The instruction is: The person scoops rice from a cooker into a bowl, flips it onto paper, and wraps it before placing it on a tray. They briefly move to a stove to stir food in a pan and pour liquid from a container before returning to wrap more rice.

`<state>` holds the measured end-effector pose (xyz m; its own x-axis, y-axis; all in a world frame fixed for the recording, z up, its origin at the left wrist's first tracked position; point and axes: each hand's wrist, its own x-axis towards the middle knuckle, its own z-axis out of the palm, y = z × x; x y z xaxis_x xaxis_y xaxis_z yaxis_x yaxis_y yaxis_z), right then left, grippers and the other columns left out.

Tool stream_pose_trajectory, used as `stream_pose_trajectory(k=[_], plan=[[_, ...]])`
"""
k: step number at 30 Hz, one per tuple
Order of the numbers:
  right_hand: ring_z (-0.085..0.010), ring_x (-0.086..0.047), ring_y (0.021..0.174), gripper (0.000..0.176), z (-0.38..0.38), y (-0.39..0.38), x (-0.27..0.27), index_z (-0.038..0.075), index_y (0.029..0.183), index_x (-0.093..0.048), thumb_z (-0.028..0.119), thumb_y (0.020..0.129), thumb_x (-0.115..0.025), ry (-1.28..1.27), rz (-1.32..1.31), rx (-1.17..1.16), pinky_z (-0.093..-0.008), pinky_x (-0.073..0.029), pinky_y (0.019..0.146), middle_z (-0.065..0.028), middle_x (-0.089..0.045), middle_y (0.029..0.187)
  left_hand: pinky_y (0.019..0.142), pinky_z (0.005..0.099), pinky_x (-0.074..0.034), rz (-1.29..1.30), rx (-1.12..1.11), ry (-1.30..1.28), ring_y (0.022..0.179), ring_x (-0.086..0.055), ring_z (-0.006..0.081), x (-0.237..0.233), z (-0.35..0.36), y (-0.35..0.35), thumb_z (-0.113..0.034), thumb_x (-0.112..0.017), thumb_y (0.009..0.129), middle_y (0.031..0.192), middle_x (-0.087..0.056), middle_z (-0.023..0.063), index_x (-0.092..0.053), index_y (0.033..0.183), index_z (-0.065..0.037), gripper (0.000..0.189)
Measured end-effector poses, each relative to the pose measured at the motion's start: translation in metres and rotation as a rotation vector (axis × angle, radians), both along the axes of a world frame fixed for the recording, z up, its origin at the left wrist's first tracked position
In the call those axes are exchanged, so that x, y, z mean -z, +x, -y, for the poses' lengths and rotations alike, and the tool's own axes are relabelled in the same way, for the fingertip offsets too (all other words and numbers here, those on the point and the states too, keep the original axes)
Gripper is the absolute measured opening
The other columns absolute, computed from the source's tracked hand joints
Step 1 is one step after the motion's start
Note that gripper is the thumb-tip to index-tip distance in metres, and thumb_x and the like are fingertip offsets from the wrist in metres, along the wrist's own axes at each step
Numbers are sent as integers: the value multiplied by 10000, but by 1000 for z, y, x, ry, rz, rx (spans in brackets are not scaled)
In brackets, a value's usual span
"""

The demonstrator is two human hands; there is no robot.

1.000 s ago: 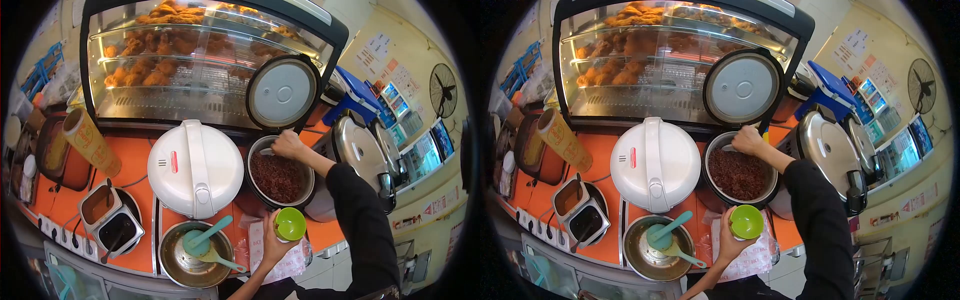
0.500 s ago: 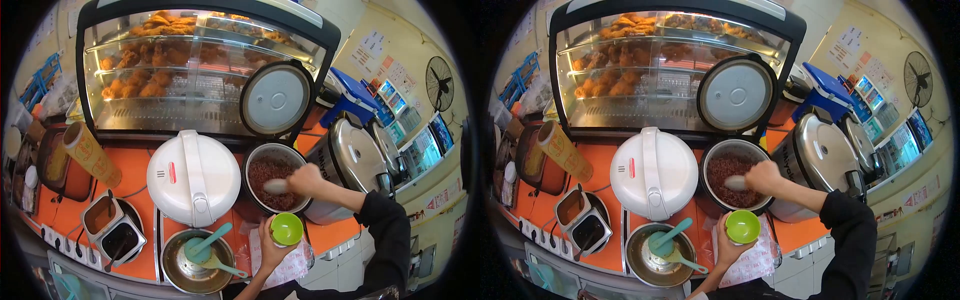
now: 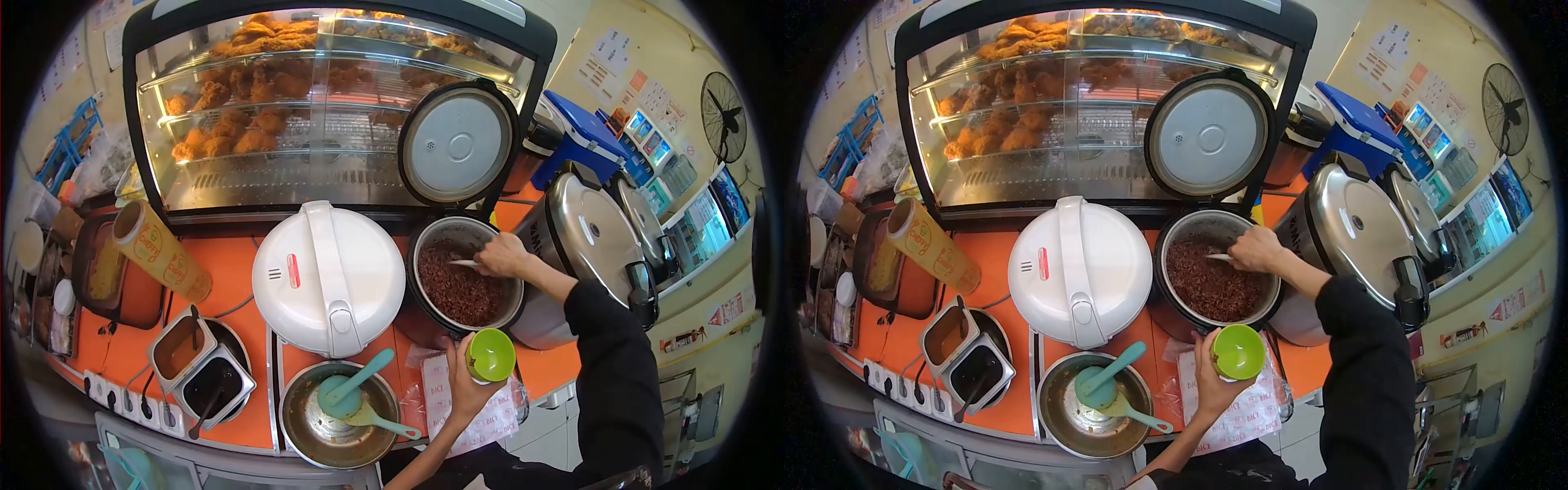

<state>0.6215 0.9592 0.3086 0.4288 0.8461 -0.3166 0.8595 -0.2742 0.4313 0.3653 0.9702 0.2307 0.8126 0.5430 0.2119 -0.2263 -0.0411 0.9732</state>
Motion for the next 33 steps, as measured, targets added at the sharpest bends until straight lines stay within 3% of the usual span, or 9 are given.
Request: stream_pose_trajectory(k=[8, 11, 17, 20, 23, 26, 27, 30, 33], plan=[[-237, -653, 695, 208, 7, -54, -10, 187, 820, -668, 368, 778, -573, -34, 4, 23, -378, -485, 601, -62, -644, 687, 1043, 407, -302, 78, -151, -76, 1260, -332, 309, 8, -7, -16, -182, -878, 534, 1287, -385, 180, -289, 1319, -20, 994], [-219, -633, 779, 182, -7, -48, -5, 176, 816, -666, 305, 796, -539, 235, 68, -244, -348, -449, 681, -53, -630, 765, 1014, 364, -350, 69, -51, -245, 1218, -381, 258, -2, -18, -30, -164, -884, 529, 1282, -375, 148, -252, 1324, 4, 1030], [-190, -614, 812, 184, 39, -73, -10, 194, 875, -690, 235, 818, -520, 168, -92, -17, -362, -386, 717, -19, -609, 890, 925, 349, -452, 147, 36, -129, 1116, -495, 235, -97, -87, -26, -49, -847, 545, 1270, -388, 149, -102, 1404, -31, 1138], [-196, -636, 844, 227, 18, -64, -23, 149, 960, -694, 211, 816, -530, -7, -76, 138, -359, -419, 723, -30, -635, 966, 933, 347, -434, 69, 144, 33, 1116, -489, 239, -133, -102, 20, -48, -838, 552, 1182, -463, 151, -97, 1409, -45, 1133], [-193, -636, 928, 227, 21, -60, -34, 156, 974, -692, 211, 833, -524, -126, -269, 354, -361, -448, 758, -47, -651, 1028, 902, 398, -456, -69, 93, 549, 1033, -537, 303, -143, -117, 70, -92, -857, 471, 1144, -482, 162, -115, 1407, -105, 1195], [-191, -645, 936, 223, 21, -44, -78, 158, 973, -697, 195, 823, -536, 97, -193, 535, -360, -472, 734, -33, -676, 1002, 908, 416, -448, -184, 327, 860, 1025, -540, 362, -119, -124, 120, -84, -843, 440, 1139, -482, 189, -128, 1394, -98, 1193], [-198, -651, 920, 224, 20, -35, -83, 167, 973, -701, 194, 817, -542, 162, -177, 587, -353, -475, 716, -34, -680, 992, 905, 418, -454, -437, 456, 945, 1041, -535, 376, -113, -121, 135, -82, -840, 433, 1168, -470, 196, -138, 1391, -120, 1188], [-208, -659, 894, 234, 8, -3, -53, 158, 972, -705, 197, 807, -543, 10, -172, 687, -340, -481, 677, -54, -681, 993, 892, 430, -475, -1004, 746, 1286, 1093, -516, 394, -85, -104, 172, -97, -843, 402, 1263, -421, 198, -157, 1379, -201, 1198], [-195, -654, 914, 244, 17, -16, -14, 141, 976, -702, 201, 809, -535, 14, -240, 583, -328, -499, 707, -76, -677, 995, 870, 437, -488, -1056, 907, 1391, 1103, -512, 414, -32, -104, 183, -58, -851, 389, 1295, -394, 194, -157, 1376, -235, 1220]])
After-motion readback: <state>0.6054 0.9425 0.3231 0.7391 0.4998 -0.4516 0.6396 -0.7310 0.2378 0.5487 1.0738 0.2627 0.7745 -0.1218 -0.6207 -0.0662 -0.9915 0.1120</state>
